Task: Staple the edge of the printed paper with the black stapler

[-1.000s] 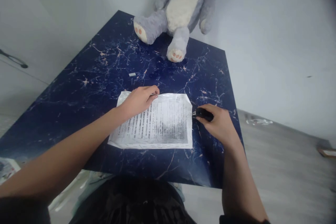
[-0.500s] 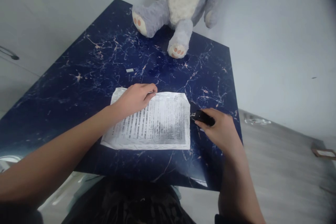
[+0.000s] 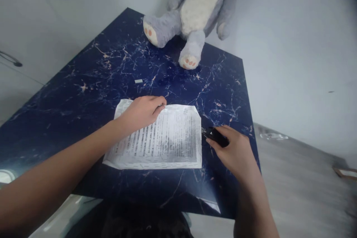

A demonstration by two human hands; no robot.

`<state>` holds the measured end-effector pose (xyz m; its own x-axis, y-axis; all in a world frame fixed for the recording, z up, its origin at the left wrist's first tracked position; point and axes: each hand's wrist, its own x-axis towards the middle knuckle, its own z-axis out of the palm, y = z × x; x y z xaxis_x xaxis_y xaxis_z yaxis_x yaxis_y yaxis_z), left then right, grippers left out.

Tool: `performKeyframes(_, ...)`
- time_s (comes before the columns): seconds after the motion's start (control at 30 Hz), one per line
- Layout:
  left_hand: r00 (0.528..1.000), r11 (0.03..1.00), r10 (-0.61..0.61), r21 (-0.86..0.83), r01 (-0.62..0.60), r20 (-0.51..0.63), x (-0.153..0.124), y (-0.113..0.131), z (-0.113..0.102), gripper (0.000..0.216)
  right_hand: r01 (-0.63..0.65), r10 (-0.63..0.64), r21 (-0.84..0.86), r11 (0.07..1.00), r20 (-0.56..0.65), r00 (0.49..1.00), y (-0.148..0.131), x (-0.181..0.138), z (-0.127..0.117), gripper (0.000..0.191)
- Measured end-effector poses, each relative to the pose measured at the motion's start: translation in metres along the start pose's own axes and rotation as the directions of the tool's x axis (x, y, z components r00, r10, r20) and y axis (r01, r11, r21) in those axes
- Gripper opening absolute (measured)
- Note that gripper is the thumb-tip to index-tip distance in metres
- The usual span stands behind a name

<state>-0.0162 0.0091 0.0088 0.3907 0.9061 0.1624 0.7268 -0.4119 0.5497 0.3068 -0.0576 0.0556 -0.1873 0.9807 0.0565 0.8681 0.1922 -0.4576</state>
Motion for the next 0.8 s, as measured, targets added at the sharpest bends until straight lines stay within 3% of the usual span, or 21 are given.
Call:
performKeyframes(0.33,0.998,0.998,0.041,-0.049,-0.043,-0.049,-0.002,0.000,0.000,0.021,-0.007,0.004,0.072,0.997,0.053,0.999,-0.006,0.004,0.002,0.011)
performKeyframes(0.63,0.992,0.983,0.085,-0.154,-0.099,-0.092,-0.002,0.000,0.001,0.021,0.031,-0.034,0.140,0.990,0.017,0.999,-0.009,0.011,0.008,0.018)
performKeyframes(0.8,0.991,0.979,0.085,-0.174,-0.101,-0.102,-0.002,0.001,0.001,0.020,0.029,-0.016,0.173,0.984,-0.077,0.997,-0.010,0.011,0.014,0.025)
